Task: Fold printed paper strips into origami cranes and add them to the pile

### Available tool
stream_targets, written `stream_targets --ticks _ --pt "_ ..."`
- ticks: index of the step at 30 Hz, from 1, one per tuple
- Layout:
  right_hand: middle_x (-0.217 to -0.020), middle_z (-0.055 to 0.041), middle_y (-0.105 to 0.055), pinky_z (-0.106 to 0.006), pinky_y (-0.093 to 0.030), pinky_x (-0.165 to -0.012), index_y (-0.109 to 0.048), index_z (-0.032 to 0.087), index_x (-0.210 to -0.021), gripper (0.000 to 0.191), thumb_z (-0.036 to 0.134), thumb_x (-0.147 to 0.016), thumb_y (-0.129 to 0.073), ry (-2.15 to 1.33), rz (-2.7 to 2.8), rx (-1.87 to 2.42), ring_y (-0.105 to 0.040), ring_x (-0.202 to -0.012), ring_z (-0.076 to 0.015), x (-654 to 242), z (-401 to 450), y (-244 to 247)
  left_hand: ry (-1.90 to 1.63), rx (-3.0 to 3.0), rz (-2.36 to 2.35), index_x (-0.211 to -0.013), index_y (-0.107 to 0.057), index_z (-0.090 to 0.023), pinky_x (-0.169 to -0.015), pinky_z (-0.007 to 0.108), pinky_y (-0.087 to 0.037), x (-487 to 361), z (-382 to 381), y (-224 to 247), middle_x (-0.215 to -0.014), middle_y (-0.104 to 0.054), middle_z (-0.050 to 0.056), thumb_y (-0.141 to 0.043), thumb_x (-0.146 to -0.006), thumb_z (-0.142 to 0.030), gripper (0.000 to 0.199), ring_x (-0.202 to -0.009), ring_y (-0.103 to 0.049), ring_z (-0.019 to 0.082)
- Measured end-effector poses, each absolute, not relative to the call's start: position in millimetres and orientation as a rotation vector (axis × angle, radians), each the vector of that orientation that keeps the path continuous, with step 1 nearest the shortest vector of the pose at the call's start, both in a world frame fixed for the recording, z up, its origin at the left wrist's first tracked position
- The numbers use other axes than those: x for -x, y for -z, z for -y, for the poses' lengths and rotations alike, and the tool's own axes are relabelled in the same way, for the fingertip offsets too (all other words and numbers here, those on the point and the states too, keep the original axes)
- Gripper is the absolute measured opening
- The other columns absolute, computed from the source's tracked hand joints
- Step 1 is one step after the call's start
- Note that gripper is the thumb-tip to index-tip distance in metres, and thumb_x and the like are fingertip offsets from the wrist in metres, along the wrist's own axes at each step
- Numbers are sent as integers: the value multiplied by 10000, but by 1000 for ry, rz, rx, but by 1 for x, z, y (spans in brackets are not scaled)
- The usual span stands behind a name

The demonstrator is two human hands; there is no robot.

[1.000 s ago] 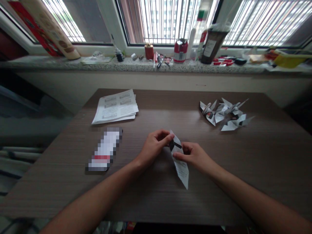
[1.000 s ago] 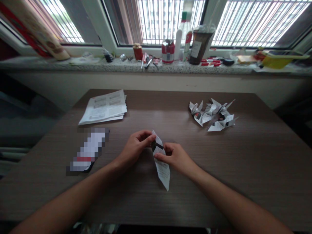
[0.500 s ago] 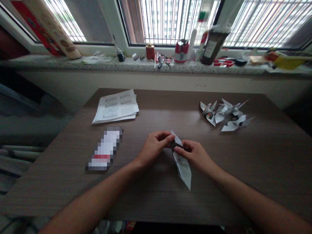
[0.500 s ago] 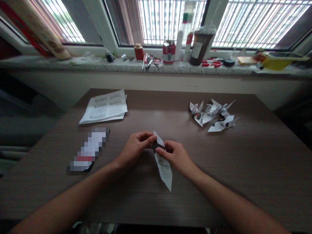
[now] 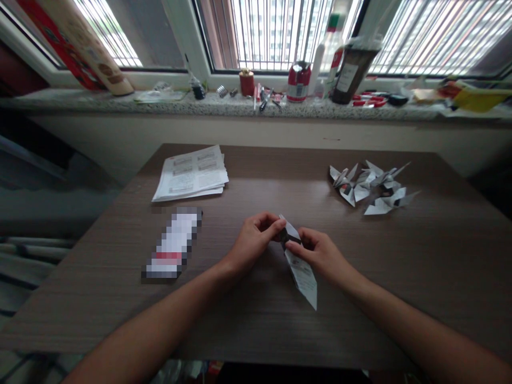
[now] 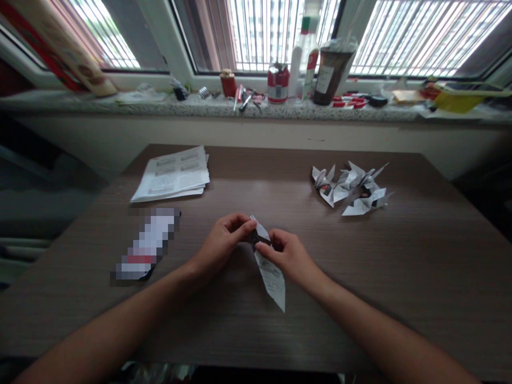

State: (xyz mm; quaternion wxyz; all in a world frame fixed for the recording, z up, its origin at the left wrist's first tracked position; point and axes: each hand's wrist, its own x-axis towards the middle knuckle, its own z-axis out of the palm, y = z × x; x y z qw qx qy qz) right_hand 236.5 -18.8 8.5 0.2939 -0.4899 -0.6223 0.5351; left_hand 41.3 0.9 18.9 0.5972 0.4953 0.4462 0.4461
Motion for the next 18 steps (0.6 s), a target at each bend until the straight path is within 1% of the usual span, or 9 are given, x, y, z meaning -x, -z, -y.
stream_targets --ticks 5,9,13,18 --pt "-712 30 -477 -287 -319 -586 -574 201 -784 317 481 -892 -678 -1433 1657 1296 -428 -660 -141 -236 19 -10 -1055 -1078 -986 -854 -719 -141 -744 251 -517 -41 -4 -13 -824 -697 31 -825 -849 -404 283 -765 -638 139" --pt "-716 27 -487 -288 -323 -592 -581 197 -796 311 478 -891 -677 -1437 1662 1293 -435 -667 -143 -237 19 -11 -1067 -1061 -981 -863 -728 -142 -771 263 -536 -41 -4 -15 -829 -698 31 -822 -849 -399 274 -778 -649 146" --pt "-718 28 -492 -287 -320 -589 -593 197 -803 314 482 -897 -682 -1430 1662 1284 -442 -667 -143 -238 18 -10 -1072 -1062 -975 -881 -730 -144 -787 279 -556 -42 -3 -17 -849 -692 33 -784 -883 -425 286 -799 -657 157" --pt "-731 22 -523 -289 -338 -596 -618 196 -832 293 474 -901 -681 -1470 1638 1249 -459 -660 -144 -237 19 -11 -1078 -1191 -1024 -874 -729 -138 -750 274 -550 -41 -2 -19 -825 -694 42 -737 -923 -440 306 -774 -653 162"
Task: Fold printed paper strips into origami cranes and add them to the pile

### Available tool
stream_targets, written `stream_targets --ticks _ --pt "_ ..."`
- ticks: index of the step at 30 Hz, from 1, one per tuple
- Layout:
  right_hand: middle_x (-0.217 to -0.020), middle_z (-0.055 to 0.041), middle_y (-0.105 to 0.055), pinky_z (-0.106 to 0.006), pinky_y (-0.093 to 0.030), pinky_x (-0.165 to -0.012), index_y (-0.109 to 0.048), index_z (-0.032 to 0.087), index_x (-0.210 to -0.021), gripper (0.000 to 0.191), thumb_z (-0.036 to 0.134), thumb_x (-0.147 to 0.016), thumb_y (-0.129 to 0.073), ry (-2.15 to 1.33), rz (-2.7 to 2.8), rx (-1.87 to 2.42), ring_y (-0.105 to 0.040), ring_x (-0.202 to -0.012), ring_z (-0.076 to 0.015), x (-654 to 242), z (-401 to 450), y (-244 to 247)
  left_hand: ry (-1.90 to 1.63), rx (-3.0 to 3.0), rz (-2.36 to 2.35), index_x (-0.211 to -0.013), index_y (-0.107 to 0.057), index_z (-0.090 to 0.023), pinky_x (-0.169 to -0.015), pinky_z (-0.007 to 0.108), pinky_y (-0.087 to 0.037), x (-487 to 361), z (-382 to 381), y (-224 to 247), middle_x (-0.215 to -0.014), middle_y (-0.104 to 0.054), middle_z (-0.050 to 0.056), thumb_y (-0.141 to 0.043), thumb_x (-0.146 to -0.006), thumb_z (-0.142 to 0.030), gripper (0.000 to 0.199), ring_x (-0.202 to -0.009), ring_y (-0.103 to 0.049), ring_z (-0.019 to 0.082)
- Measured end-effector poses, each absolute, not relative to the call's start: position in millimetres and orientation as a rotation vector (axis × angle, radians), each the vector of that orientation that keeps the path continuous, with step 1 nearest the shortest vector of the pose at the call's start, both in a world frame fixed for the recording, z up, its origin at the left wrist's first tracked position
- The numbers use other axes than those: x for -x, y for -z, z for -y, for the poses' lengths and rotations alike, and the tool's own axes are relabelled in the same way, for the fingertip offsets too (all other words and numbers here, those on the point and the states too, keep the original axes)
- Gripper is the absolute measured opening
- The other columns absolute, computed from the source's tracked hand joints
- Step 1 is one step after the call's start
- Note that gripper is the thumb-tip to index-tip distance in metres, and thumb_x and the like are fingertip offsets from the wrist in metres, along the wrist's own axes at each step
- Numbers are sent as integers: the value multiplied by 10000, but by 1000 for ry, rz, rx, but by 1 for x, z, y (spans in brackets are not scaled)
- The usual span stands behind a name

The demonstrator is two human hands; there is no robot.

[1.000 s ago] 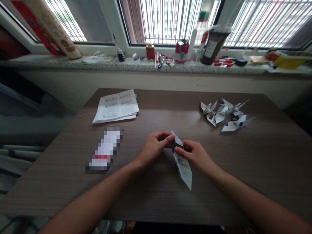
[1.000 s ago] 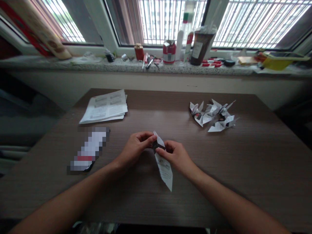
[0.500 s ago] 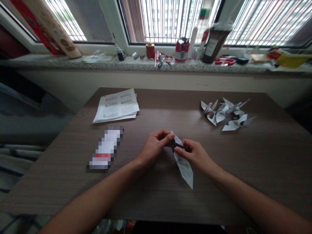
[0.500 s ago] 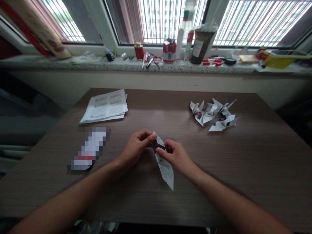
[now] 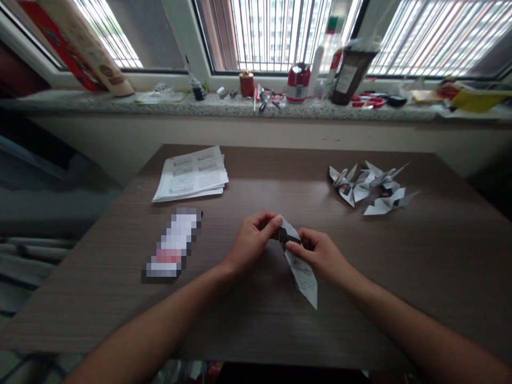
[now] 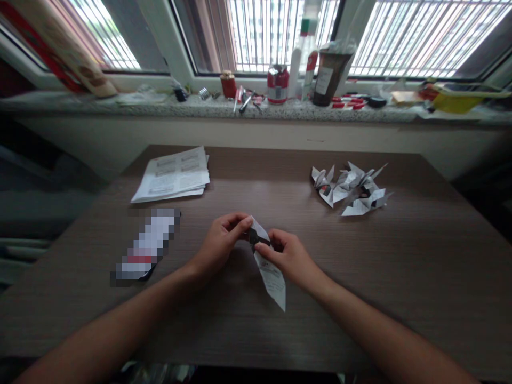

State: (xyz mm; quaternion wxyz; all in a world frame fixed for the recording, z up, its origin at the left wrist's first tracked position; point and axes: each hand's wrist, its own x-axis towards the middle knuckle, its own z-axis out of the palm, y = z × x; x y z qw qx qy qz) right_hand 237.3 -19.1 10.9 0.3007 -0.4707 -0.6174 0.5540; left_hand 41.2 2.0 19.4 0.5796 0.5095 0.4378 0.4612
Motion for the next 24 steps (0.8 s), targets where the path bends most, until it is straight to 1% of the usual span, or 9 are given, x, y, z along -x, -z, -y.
stream_targets --ticks 4,7,10,14,17,21,24 --pt "-712 25 -508 -291 -329 -590 -600 200 -790 307 478 -887 -686 -1419 1657 1289 -452 -651 -145 -238 20 -12 -1050 -1241 -1044 -884 -730 -139 -724 267 -532 -40 -3 -22 -826 -706 47 -735 -921 -454 317 -760 -649 160" --pt "-736 11 -549 -297 -345 -603 -634 192 -834 309 494 -890 -669 -1425 1644 1300 -470 -659 -152 -239 20 -12 -918 -1272 -989 -932 -748 -141 -704 258 -512 -39 -3 -24 -868 -722 54 -769 -887 -450 313 -752 -640 156" --pt "-750 3 -573 -301 -360 -609 -662 185 -872 307 492 -882 -668 -1452 1631 1298 -487 -666 -157 -240 20 -9 -807 -1342 -971 -905 -763 -139 -694 248 -475 -38 -3 -25 -825 -706 42 -768 -889 -415 276 -731 -614 145" --pt "-735 8 -567 -298 -365 -607 -658 192 -858 297 487 -881 -674 -1442 1634 1293 -486 -661 -155 -240 20 -9 -836 -1385 -1004 -806 -744 -147 -677 253 -437 -37 -1 -26 -740 -662 24 -736 -913 -414 288 -708 -586 144" --pt "-737 11 -570 -292 -367 -603 -658 197 -855 285 479 -886 -679 -1446 1631 1281 -488 -664 -153 -239 20 -12 -856 -1378 -1008 -765 -722 -153 -672 257 -430 -38 -1 -27 -713 -644 20 -727 -918 -428 315 -691 -573 145" --pt "-698 19 -546 -283 -345 -575 -635 201 -795 301 486 -880 -685 -1416 1652 1310 -468 -647 -148 -240 19 -14 -841 -1380 -995 -792 -731 -153 -678 258 -432 -38 -2 -25 -726 -644 23 -710 -928 -462 338 -701 -578 153" --pt "-695 18 -547 -284 -348 -582 -639 198 -804 302 486 -885 -678 -1408 1656 1318 -471 -649 -149 -241 19 -13 -828 -1377 -990 -830 -744 -151 -695 255 -433 -37 -3 -24 -759 -658 25 -716 -923 -475 338 -727 -589 157"
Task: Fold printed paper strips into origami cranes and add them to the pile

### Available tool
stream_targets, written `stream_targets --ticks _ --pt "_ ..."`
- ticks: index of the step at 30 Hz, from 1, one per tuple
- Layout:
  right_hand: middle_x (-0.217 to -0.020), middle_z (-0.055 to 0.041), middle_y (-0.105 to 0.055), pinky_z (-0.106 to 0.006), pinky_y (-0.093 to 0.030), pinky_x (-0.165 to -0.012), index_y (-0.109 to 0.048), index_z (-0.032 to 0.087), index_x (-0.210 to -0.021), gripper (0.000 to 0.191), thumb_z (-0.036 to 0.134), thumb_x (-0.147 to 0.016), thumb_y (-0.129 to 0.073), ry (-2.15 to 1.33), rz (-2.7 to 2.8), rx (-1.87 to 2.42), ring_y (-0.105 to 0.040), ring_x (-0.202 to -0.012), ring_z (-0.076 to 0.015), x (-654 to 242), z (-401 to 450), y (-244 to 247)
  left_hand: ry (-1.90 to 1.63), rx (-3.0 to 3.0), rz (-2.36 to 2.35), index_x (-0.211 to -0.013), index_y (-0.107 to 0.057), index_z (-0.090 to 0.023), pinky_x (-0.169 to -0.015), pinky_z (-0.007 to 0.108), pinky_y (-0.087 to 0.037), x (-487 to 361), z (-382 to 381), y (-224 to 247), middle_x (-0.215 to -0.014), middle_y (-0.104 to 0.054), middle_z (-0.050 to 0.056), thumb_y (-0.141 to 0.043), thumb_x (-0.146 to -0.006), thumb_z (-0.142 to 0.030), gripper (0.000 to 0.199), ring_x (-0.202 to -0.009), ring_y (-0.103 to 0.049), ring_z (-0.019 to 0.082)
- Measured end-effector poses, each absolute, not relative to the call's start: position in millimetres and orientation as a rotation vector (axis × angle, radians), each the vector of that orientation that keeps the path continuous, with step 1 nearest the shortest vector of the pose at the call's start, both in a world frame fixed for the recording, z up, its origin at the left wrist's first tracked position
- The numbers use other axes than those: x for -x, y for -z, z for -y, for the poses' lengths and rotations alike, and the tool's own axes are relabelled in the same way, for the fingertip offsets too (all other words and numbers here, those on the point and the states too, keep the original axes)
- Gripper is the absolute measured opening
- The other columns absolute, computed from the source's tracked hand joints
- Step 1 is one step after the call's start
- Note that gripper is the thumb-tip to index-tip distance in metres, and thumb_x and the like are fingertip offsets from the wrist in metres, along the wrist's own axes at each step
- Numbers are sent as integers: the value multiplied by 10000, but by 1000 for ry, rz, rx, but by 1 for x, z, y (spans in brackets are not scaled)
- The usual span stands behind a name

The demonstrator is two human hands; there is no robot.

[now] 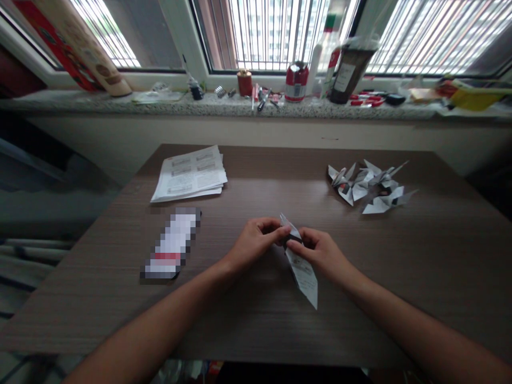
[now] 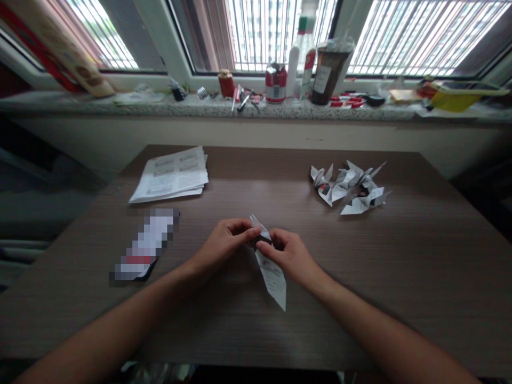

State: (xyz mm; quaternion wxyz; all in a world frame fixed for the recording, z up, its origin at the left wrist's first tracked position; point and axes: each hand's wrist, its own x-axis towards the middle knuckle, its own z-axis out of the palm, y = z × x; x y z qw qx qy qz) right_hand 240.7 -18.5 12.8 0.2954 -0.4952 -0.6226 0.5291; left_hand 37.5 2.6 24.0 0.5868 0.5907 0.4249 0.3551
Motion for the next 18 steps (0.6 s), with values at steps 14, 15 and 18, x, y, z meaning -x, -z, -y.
stream_targets --ticks 14,15,18 --pt "-743 5 -596 -286 -386 -617 -697 191 -889 356 545 -914 -668 -1450 1606 1253 -510 -683 -159 -240 19 -9 -892 -1296 -1019 -830 -758 -156 -701 255 -432 -42 0 -20 -760 -665 22 -729 -911 -465 320 -722 -581 154" --pt "-730 11 -576 -285 -374 -609 -691 193 -877 352 541 -919 -667 -1436 1621 1256 -495 -674 -156 -240 19 -9 -906 -1289 -1027 -840 -761 -156 -702 256 -436 -42 0 -20 -768 -672 25 -726 -913 -465 320 -725 -584 156" --pt "-712 25 -529 -283 -346 -595 -677 199 -863 327 519 -929 -662 -1418 1642 1255 -457 -657 -149 -239 20 -8 -939 -1295 -1041 -842 -755 -158 -715 258 -444 -42 0 -20 -787 -682 28 -725 -914 -455 307 -743 -591 159"
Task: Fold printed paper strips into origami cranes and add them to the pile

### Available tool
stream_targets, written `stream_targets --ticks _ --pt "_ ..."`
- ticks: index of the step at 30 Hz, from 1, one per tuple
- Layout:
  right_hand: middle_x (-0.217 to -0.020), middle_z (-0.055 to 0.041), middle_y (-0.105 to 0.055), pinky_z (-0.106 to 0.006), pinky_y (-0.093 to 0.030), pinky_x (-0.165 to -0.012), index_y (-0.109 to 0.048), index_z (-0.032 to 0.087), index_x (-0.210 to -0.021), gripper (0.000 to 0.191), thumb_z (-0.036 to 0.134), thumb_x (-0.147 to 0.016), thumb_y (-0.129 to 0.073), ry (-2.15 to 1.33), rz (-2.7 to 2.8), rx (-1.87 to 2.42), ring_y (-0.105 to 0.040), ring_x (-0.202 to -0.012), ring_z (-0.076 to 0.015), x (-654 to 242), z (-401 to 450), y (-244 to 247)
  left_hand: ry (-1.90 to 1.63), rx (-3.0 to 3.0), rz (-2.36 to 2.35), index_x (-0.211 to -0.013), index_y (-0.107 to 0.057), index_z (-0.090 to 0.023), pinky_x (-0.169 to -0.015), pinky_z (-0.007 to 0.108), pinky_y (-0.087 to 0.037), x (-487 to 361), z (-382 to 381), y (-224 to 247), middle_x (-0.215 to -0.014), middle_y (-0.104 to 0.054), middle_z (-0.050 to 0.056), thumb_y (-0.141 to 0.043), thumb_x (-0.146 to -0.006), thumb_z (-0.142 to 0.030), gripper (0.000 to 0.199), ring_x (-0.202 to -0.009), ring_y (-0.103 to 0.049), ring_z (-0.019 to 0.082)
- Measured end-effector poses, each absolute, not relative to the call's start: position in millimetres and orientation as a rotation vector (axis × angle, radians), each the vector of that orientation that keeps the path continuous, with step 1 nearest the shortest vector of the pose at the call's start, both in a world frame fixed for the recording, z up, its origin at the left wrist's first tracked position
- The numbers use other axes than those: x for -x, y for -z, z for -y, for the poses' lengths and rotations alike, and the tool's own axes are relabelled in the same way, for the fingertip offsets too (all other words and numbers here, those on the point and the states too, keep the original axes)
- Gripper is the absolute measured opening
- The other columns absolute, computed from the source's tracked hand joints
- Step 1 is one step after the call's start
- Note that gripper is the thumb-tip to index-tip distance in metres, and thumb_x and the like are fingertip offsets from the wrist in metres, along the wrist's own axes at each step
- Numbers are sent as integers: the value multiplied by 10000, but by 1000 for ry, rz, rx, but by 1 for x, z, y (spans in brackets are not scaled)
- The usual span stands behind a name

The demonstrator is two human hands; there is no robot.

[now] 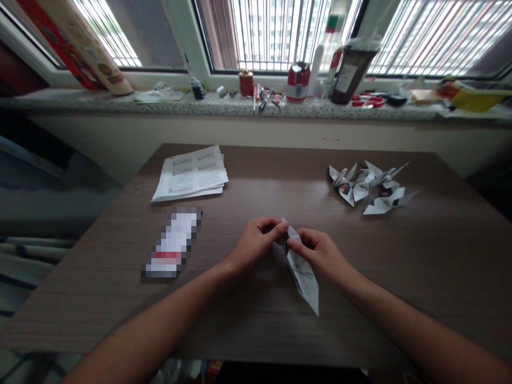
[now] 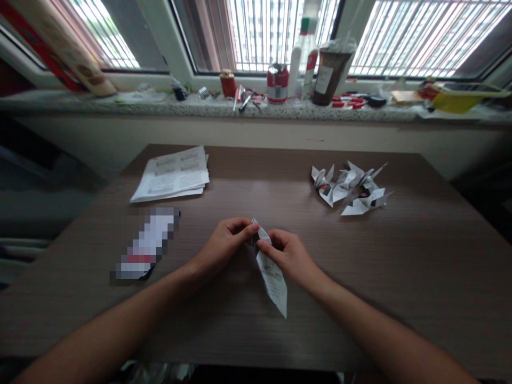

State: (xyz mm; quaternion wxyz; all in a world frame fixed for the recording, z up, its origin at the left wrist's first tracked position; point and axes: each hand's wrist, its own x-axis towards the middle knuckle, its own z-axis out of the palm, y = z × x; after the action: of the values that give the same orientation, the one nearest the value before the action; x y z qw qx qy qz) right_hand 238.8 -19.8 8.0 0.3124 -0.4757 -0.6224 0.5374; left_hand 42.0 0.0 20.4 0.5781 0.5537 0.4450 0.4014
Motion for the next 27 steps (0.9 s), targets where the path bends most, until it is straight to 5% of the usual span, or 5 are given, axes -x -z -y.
stream_targets --ticks 16,27 --pt "-818 -12 -658 -296 -423 -667 -703 191 -948 339 524 -883 -690 -1536 1511 1255 -566 -731 -171 -237 21 -11 -868 -1360 -1011 -768 -694 -171 -699 258 -442 -39 -5 -19 -742 -639 8 -741 -890 -475 331 -707 -571 150" --pt "-706 27 -546 -286 -348 -590 -660 201 -832 330 524 -883 -706 -1460 1551 1260 -460 -638 -140 -237 18 -11 -946 -1296 -1031 -828 -743 -171 -696 258 -439 -41 -4 -16 -725 -636 9 -697 -933 -486 335 -689 -564 147"
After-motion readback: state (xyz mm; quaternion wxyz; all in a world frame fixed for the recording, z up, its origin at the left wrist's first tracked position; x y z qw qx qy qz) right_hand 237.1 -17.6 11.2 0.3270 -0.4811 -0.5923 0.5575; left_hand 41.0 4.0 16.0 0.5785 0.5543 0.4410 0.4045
